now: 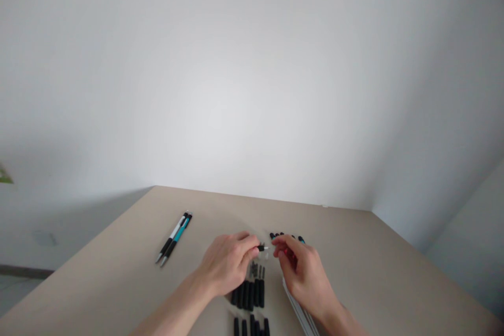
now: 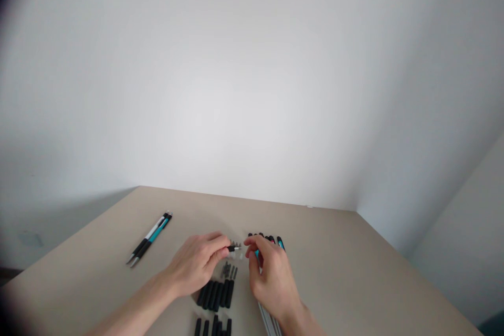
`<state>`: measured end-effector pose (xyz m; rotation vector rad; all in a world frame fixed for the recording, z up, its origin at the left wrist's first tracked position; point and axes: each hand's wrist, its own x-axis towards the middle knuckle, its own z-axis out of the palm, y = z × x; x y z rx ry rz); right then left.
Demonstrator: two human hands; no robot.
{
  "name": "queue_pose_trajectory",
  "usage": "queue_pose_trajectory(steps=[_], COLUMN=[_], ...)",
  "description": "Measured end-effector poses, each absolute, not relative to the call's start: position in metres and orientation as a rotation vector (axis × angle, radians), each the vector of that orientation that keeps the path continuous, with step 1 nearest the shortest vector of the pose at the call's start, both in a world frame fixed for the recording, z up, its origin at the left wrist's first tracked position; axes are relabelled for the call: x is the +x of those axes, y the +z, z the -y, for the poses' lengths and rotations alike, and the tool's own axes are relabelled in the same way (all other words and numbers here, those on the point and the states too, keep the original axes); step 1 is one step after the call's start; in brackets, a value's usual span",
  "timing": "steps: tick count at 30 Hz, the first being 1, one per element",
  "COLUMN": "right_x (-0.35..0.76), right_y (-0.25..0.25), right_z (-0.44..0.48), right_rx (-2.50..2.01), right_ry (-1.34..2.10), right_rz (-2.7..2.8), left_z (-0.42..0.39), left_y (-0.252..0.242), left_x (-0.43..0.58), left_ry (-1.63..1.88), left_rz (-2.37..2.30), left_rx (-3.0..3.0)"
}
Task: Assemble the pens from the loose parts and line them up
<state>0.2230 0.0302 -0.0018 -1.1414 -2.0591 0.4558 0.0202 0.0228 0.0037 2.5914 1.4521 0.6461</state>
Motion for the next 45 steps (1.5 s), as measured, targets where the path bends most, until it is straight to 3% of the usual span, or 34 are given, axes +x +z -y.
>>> queue_pose_trajectory(steps=[16, 45], right_x=[0.2206, 0.2210], right_y=[-0.0048, -0.0049], right_z=[-0.0285, -0.0293], right_rx=[-1.211, -1.183], right_ry=[0.451, 0.396], right_rz=[2.044, 2.102], left_z=[-0.0244, -0.0245], left_y=[0.0005, 0.0054], left_x=[0.0212, 0.0187], left_ry=[0.773, 0.665], left_rz=[-1.443, -1.577], left_rx=[2.547, 2.494])
